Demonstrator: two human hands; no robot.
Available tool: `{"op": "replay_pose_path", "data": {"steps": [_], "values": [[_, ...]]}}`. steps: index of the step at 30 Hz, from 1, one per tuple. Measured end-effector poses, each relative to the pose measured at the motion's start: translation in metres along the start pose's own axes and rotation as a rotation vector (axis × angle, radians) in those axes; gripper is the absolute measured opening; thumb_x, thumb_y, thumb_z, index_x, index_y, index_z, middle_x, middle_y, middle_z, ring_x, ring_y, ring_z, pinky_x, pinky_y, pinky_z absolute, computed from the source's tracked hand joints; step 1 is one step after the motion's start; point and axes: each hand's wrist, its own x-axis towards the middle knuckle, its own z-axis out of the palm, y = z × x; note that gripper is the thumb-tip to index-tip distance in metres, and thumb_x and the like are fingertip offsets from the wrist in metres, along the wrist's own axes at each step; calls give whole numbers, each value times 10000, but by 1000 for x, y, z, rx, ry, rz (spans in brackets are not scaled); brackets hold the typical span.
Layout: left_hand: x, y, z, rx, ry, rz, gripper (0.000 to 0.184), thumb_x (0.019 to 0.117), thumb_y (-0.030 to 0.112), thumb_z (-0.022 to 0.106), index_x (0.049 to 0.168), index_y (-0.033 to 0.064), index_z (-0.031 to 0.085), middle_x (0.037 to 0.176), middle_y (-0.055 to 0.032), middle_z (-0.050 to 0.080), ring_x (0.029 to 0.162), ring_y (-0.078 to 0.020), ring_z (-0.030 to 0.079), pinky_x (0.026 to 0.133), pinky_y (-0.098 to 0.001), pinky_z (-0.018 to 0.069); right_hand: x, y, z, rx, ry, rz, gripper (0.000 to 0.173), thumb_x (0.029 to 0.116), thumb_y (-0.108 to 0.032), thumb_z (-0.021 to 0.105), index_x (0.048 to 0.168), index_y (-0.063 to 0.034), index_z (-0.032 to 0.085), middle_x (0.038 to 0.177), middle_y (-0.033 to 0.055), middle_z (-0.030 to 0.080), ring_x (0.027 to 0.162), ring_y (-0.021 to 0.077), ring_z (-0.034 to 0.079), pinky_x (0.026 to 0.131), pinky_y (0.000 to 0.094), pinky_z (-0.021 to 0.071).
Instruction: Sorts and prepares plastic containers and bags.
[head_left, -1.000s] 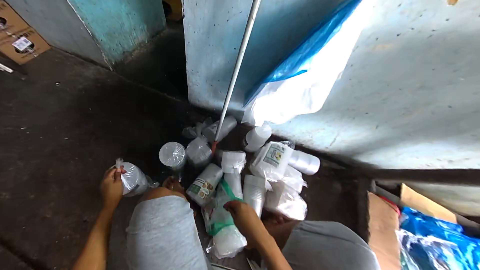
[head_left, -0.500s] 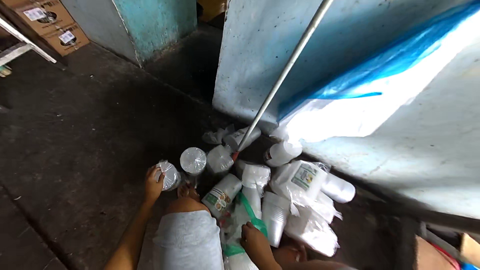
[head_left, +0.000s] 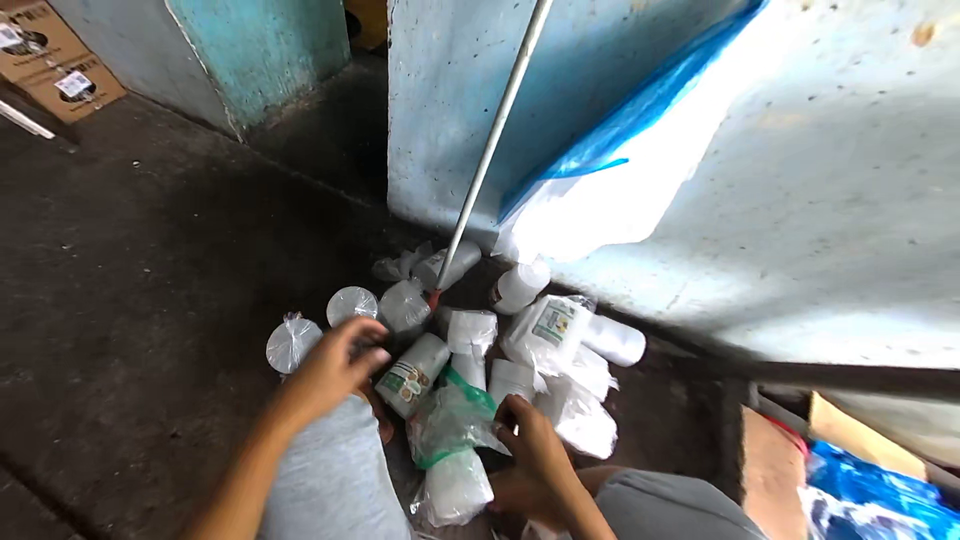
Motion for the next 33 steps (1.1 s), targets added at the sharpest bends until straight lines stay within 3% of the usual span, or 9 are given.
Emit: {"op": "replay_pose_path", "data": {"steps": [4, 7, 14, 18, 23, 25, 28, 31, 33], "values": [[-4, 55, 94, 102, -364, 103, 687, 916, 350, 761, 1438, -18, 509, 1411, -240, 563, 1340, -383, 518, 1140, -535, 393, -15, -8, -18, 328, 120, -333, 180, 865, -60, 683, 1026, 18, 679, 1032, 123, 681, 930, 192, 669, 814, 363, 566], [9, 64, 144, 198, -415, -19, 450, 985, 226, 637, 1370, 0, 577, 1310, -233, 630, 1253, -393, 586, 1063, -571, 443, -21, -24, -40, 405, 109, -399, 168, 874, -63, 685, 1017, 16, 644, 937, 49, 686, 856, 82, 672, 797, 268, 572], [32, -49, 212, 465, -336, -374, 477, 982, 80, 577, 1453, 39, 522, 1483, -234, 506, 1338, -440, 511, 1048, -628, 444, -21, 6, -68, 853, 626, -414, 84, 914, -1, 555, 944, -76, 532, 771, -98, 605, 665, -24, 598, 624, 171, 532], [44, -40, 201, 141, -290, -350, 498, 1025, 214, 596, 1453, -23, 502, 1482, -288, 477, 1369, -436, 481, 1132, -567, 398, -27, 21, -92, 976, 765, -283, 164, 919, 40, 523, 1045, -65, 507, 709, -110, 601, 563, -46, 564, 531, 129, 484], [56, 66, 156, -397, -190, 47, 625, 1023, 286, 571, 1502, -58, 364, 1444, -238, 522, 1331, -285, 531, 1100, -421, 451, -12, 13, -76, 955, 532, -143, 306, 961, 14, 575, 1259, 34, 508, 776, 0, 668, 581, 1, 578, 541, 190, 488], [56, 90, 155, -247, -338, 154, 684, 951, 240, 689, 1489, -59, 390, 1406, -228, 561, 1315, -284, 551, 1108, -435, 454, -9, 4, -67, 854, 384, -273, 343, 915, -4, 596, 1251, 26, 536, 781, -20, 654, 595, -2, 564, 564, 198, 497], [75, 90, 148, 285, -380, 108, 338, 969, 120, 628, 1282, -4, 654, 1227, -230, 676, 1195, -377, 626, 1045, -559, 456, -5, 1, -75, 410, 187, -286, 362, 917, -118, 692, 1257, -32, 601, 736, -8, 570, 594, 86, 513, 593, 290, 475], [103, 58, 126, 473, -333, -70, 293, 998, 63, 530, 1246, 25, 682, 1244, -221, 674, 1207, -398, 620, 1029, -595, 457, 7, 14, -79, -23, -45, 53, 388, 970, -122, 625, 1352, -54, 600, 1085, 222, 682, 1017, 389, 665, 927, 592, 508], [111, 42, 116, 477, -310, -165, 299, 1001, 50, 496, 1232, 28, 685, 1248, -217, 671, 1212, -387, 616, 1021, -590, 457, 21, 34, -74, -117, -95, 247, 346, 1015, -188, 573, 1329, -58, 638, 1287, 240, 650, 1238, 426, 597, 1029, 649, 438]]}}
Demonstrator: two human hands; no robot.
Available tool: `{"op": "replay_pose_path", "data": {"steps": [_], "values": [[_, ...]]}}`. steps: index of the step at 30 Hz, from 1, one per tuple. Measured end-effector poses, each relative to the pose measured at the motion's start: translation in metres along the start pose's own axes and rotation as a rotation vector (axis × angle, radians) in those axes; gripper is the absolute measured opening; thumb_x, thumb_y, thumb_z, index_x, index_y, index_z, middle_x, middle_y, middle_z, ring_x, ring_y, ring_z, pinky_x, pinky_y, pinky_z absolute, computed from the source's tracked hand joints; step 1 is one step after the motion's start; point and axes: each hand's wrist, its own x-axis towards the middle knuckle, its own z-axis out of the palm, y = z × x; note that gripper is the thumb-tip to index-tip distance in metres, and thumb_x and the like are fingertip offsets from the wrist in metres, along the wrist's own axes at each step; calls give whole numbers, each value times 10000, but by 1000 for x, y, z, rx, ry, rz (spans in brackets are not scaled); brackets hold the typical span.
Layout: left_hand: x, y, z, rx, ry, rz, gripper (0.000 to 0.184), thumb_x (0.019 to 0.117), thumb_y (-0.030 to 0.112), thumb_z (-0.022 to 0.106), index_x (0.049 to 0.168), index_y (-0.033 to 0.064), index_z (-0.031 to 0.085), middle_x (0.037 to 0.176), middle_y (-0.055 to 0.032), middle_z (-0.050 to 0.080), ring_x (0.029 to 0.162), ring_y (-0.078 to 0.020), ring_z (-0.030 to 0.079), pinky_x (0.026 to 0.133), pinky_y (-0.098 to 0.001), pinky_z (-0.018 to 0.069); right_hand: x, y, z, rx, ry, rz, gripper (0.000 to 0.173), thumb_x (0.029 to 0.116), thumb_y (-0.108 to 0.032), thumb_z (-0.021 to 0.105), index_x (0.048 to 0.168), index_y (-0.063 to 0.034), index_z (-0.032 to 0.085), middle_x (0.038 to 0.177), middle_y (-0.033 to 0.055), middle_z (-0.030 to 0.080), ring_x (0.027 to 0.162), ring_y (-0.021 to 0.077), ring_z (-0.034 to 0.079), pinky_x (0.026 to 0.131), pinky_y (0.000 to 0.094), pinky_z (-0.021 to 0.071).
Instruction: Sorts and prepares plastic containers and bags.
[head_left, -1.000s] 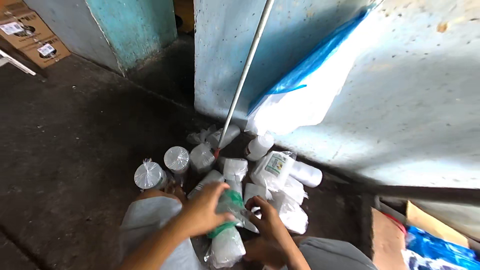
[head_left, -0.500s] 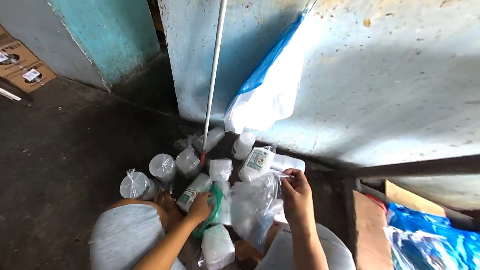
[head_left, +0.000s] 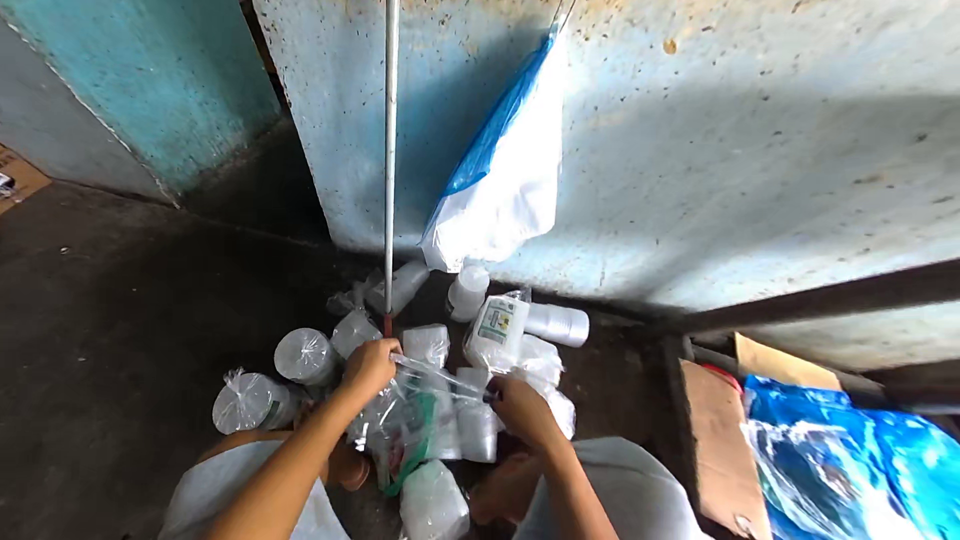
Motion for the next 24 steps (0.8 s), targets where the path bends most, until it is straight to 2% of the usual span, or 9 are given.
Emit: {"op": "replay_pose_path", "data": {"steps": [3, 5, 9, 14, 16, 18, 21, 22, 24], "values": [[3, -17, -4, -49, 10, -114, 301, 1026, 104, 506, 1258, -2, 666, 1257, -247, 656, 1223, -397, 606, 1031, -587, 449, 16, 32, -7, 144, 146, 61, 350, 1042, -274, 559, 1260, -30, 683, 1292, 245, 650, 1260, 424, 584, 1041, 664, 419], [7, -35, -2, -69, -29, -173, 325, 1033, 130, 519, 1304, -14, 626, 1292, -263, 632, 1246, -410, 589, 1044, -596, 437, 16, 46, -17, 414, 305, -22, 312, 1045, -215, 583, 1204, 33, 687, 1187, 237, 687, 1146, 352, 641, 1025, 556, 457], [15, -60, 13, -5, -154, -195, 349, 1020, 94, 519, 1336, -37, 587, 1333, -282, 602, 1281, -428, 562, 1060, -606, 422, 8, 46, -21, 991, 413, -89, 211, 1046, -128, 568, 1153, 40, 636, 1022, 116, 709, 926, 145, 683, 828, 327, 558], [17, -59, 17, 163, -118, -320, 464, 987, 140, 588, 1432, 27, 520, 1421, -253, 556, 1313, -436, 543, 1029, -628, 448, 0, 39, -22, 1125, 362, -128, 157, 1023, -63, 585, 1159, 6, 618, 876, 61, 684, 716, 114, 684, 633, 261, 580], [14, -54, 20, 135, -131, -228, 775, 902, 187, 743, 1561, 37, 363, 1564, -300, 361, 1429, -520, 351, 1093, -714, 324, -4, 35, -20, 1120, 317, -172, 161, 1018, -44, 579, 1167, 7, 614, 883, 50, 693, 707, 105, 676, 628, 252, 572], [5, -38, 22, -13, -149, 4, 1049, 836, 310, 848, 1626, 52, 208, 1646, -290, 207, 1513, -493, 205, 1185, -671, 224, -6, 30, -16, 1073, 260, -254, 181, 1006, -26, 578, 1178, 18, 619, 920, 52, 707, 740, 103, 688, 665, 255, 584], [-9, -6, 32, -445, -79, 385, 1121, 806, 330, 861, 1625, 20, 160, 1645, -234, 272, 1530, -357, 266, 1245, -497, 246, -9, 18, -4, 993, 151, -427, 189, 973, -33, 601, 1152, 12, 642, 928, 27, 713, 760, 94, 690, 714, 271, 600], [-12, 4, 35, -499, -54, 461, 1065, 810, 319, 852, 1610, 11, 219, 1602, -221, 363, 1500, -336, 331, 1235, -479, 277, -10, 11, 1, 980, 122, -499, 182, 961, -40, 617, 1135, -1, 651, 921, 7, 717, 757, 82, 691, 715, 265, 603], [-18, 18, 38, -459, -25, 510, 732, 881, 271, 792, 1477, -18, 480, 1411, -219, 575, 1353, -344, 508, 1167, -501, 370, -12, -3, 10, 973, 117, -633, 245, 942, -65, 653, 1180, -15, 631, 976, -8, 720, 796, 69, 693, 726, 256, 603]]}}
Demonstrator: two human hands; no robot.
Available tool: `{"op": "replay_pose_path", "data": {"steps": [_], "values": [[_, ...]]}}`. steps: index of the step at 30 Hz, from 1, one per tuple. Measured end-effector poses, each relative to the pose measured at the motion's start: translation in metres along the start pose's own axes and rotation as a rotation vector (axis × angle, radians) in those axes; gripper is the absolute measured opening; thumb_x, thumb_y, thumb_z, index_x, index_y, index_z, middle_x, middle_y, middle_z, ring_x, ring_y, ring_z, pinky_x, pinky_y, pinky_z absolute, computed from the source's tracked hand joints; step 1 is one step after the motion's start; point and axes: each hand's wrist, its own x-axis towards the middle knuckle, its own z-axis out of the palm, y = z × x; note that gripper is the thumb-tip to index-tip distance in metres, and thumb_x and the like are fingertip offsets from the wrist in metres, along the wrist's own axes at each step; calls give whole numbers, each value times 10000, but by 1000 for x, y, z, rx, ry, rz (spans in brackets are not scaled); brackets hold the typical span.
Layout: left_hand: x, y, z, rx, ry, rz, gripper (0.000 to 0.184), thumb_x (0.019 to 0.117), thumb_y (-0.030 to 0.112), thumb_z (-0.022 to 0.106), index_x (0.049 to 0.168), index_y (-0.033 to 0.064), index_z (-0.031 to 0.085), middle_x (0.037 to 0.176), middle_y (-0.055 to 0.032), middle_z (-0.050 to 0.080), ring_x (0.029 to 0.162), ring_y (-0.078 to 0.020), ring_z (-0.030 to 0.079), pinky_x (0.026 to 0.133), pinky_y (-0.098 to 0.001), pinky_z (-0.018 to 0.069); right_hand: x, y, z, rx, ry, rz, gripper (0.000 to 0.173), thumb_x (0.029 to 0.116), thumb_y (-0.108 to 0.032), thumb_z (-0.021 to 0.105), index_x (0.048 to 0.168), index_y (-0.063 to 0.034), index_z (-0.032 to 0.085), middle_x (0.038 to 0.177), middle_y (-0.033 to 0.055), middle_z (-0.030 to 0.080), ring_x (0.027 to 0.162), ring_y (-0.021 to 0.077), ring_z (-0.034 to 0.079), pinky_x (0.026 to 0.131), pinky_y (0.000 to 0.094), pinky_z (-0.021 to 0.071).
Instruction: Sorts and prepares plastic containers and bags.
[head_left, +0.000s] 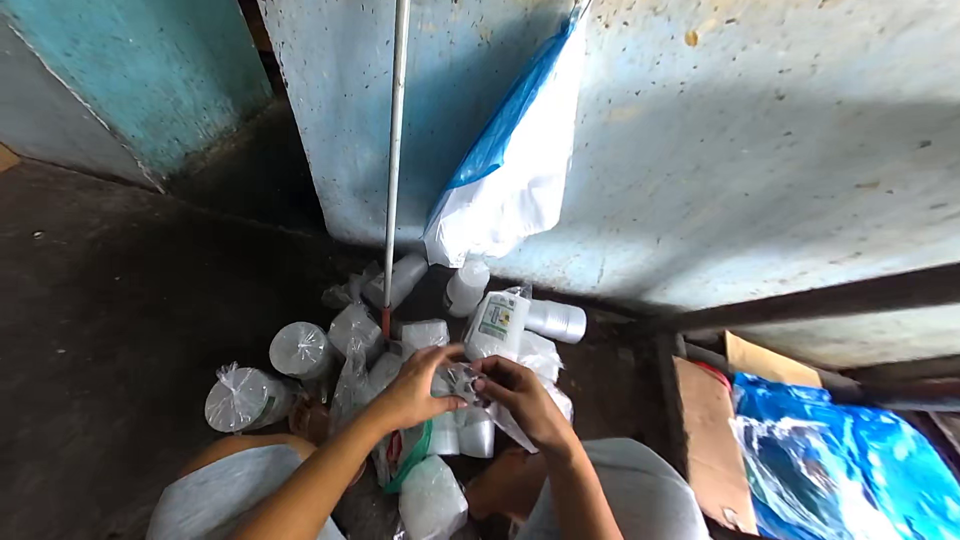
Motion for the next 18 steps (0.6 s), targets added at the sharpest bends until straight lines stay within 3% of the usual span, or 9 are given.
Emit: {"op": "replay_pose_path", "data": {"steps": [1, 3, 5, 7, 10, 12, 14, 17, 18], "values": [[-1, 4, 3, 61, -6, -9, 522, 933, 244, 731, 1349, -44, 599, 1290, -236, 645, 1254, -360, 587, 1111, -521, 422, 2, 1, 6, -27, -23, -48, 384, 926, -105, 675, 1284, -7, 577, 1071, 9, 707, 874, 78, 691, 768, 263, 599], [-2, 6, 5, 194, -33, -15, 345, 977, 209, 655, 1180, -70, 675, 1093, -263, 692, 1085, -397, 659, 1000, -552, 488, 4, 4, 13, -151, -62, -45, 617, 891, -174, 737, 1419, 11, 479, 1137, 47, 684, 949, 86, 678, 847, 274, 584], [-3, 5, 1, 330, -99, -28, 353, 987, 271, 660, 1152, -40, 687, 1062, -243, 694, 1096, -405, 639, 1020, -564, 451, 4, 4, 12, -270, 11, 30, 398, 930, -126, 699, 1286, 19, 596, 988, 53, 690, 809, 77, 663, 764, 273, 577], [-5, 2, -10, 458, -163, -95, 303, 985, 267, 656, 1132, 10, 718, 1110, -199, 717, 1207, -402, 593, 1100, -597, 348, 0, -1, -5, -351, 213, 58, 202, 986, -107, 622, 1135, 17, 682, 911, 43, 697, 712, 51, 628, 683, 250, 547], [-6, -8, -39, 506, -154, -301, 301, 974, 278, 683, 1161, 49, 738, 1178, -184, 712, 1252, -407, 562, 1108, -634, 313, -9, -4, -50, -410, 578, 36, 200, 1004, -123, 607, 1112, 23, 690, 874, 35, 678, 665, 23, 566, 627, 224, 491], [-10, -16, -63, 380, -74, -348, 355, 947, 311, 730, 1154, 23, 730, 1161, -205, 704, 1198, -394, 598, 1064, -620, 385, -18, -5, -72, -409, 761, 57, 196, 1000, -132, 628, 1113, 16, 691, 894, 49, 688, 705, 23, 591, 665, 224, 506], [-17, -15, -84, 129, 34, -297, 354, 934, 247, 756, 1163, -18, 703, 1146, -189, 702, 1109, -292, 652, 1018, -493, 484, -24, -9, -79, -398, 874, 95, 192, 1004, -120, 627, 1120, 23, 681, 903, 59, 677, 711, 17, 578, 676, 219, 492], [-28, -5, -97, -381, 266, -196, 244, 963, 63, 642, 1184, -39, 626, 1048, -65, 682, 950, -104, 653, 891, -295, 547, -25, -9, -78, -397, 926, 119, 194, 1010, -112, 619, 1130, 29, 674, 908, 63, 665, 716, 8, 562, 682, 206, 478], [-28, -6, -98, -553, 329, -179, 209, 980, 24, 581, 1183, -21, 601, 1011, -37, 689, 916, -97, 670, 852, -279, 567, -24, -9, -76, -392, 937, 110, 195, 1008, -109, 622, 1129, 34, 674, 905, 68, 666, 718, 13, 561, 685, 210, 475]]}}
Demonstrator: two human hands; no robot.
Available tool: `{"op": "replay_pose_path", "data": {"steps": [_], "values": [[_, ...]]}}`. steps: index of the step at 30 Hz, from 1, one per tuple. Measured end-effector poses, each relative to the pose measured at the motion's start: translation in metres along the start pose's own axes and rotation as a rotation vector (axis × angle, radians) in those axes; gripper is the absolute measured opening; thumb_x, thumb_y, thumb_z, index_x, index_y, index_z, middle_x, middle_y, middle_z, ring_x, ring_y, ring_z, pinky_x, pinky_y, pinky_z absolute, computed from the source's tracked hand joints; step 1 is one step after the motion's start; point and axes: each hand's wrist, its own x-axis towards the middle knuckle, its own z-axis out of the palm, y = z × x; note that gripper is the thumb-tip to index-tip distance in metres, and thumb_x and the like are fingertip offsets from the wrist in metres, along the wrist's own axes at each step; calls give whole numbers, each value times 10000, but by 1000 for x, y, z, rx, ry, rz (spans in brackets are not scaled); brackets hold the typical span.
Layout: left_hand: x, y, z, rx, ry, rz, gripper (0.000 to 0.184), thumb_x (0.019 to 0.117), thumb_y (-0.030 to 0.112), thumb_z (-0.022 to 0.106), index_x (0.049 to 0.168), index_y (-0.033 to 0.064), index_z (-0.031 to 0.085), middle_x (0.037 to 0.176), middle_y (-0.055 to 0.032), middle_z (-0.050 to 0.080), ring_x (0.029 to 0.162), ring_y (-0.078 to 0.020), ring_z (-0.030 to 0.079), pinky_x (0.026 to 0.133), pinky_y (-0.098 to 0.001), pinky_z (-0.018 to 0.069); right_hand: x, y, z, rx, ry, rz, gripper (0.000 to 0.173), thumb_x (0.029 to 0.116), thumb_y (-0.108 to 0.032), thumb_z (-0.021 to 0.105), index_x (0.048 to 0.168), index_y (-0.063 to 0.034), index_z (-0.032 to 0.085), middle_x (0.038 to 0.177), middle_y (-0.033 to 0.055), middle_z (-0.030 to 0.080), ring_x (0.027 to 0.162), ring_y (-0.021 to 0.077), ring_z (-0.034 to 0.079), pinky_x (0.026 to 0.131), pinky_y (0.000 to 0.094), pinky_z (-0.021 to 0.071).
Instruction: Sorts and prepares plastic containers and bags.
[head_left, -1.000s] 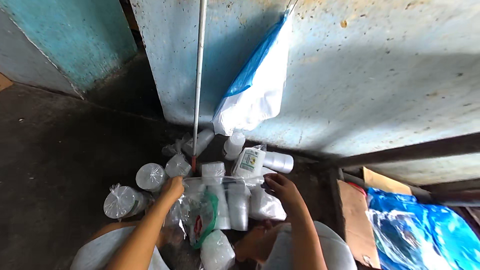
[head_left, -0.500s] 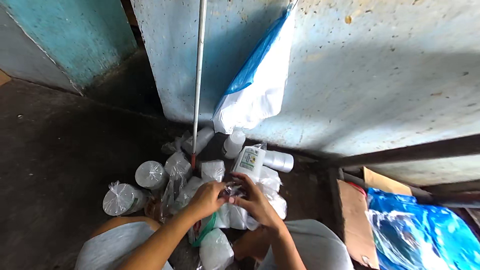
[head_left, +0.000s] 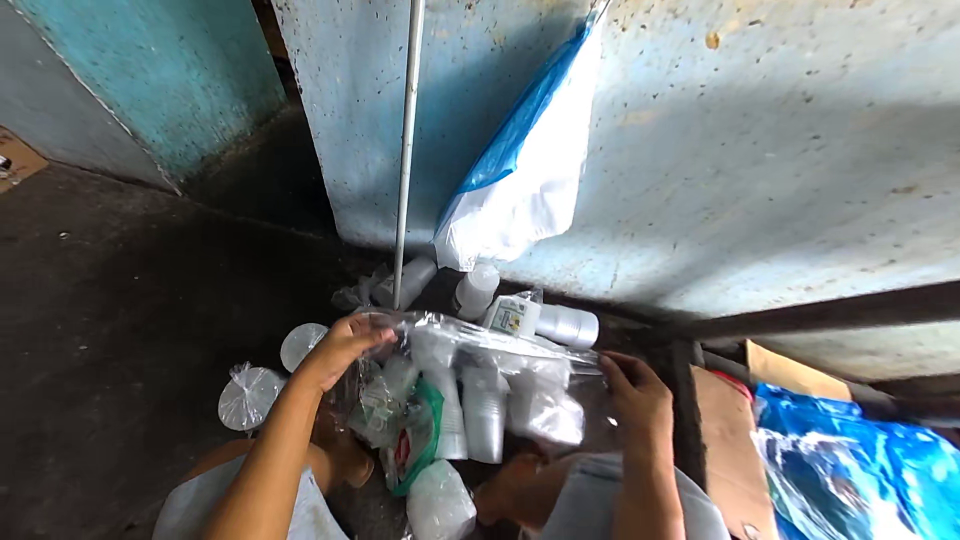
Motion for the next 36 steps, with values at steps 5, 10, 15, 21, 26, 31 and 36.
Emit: {"op": "replay_pose_path", "data": {"steps": [5, 10, 15, 21, 26, 31, 36], "values": [[5, -4, 4, -98, 183, -162, 157, 1004, 3, 588, 1159, -14, 597, 867, -20, 664, 693, -54, 612, 658, -196, 521, -2, 0, 10, 101, 84, -98, 175, 995, -86, 626, 1110, 37, 675, 892, 46, 666, 725, -23, 577, 678, 158, 481], [4, -10, 14, 159, 344, -135, 236, 1056, 201, 571, 1016, -17, 651, 748, 9, 603, 613, -30, 551, 616, -191, 487, -1, 5, 12, -3, 140, -162, 239, 972, -93, 649, 1169, 43, 658, 973, 109, 682, 811, 64, 626, 744, 234, 523], [8, -22, 21, 107, 436, 179, 281, 987, -47, 555, 1260, -81, 610, 1110, -157, 689, 944, -134, 682, 862, -295, 570, -20, 0, 33, -104, 93, -332, 683, 880, -196, 761, 1423, 110, 483, 1405, 389, 478, 1295, 505, 496, 1068, 579, 431], [-14, -23, 76, 488, -211, 278, 587, 963, -76, 424, 1534, 59, 408, 1310, -111, 669, 915, -139, 670, 801, -315, 540, -62, -22, 94, 326, -627, -509, 750, 1006, -402, 500, 1535, 98, 317, 1520, 223, 481, 1391, 212, 492, 1123, 364, 438], [-27, -28, 84, 658, -67, 523, 534, 957, -60, 420, 1490, -16, 430, 1269, -128, 688, 1046, -236, 704, 876, -415, 578, -72, -25, 105, 270, -778, -428, 416, 968, -155, 653, 1301, 87, 593, 1078, 117, 711, 958, 80, 682, 917, 264, 557], [-14, -23, 59, 769, 308, 593, 389, 1023, 5, 388, 1387, -67, 506, 1196, -167, 706, 1066, -290, 703, 878, -460, 578, -68, -17, 91, 148, -667, -281, 189, 996, -122, 616, 1089, 20, 700, 987, 65, 714, 877, 36, 662, 824, 214, 542], [-23, -40, 87, 874, 125, 746, 416, 1010, -29, 448, 1408, -6, 564, 1254, -153, 710, 954, -307, 753, 758, -462, 624, -71, -24, 87, 404, -933, -322, 620, 996, -186, 603, 1513, 69, 378, 1395, 168, 600, 1252, 160, 611, 1055, 330, 514]]}}
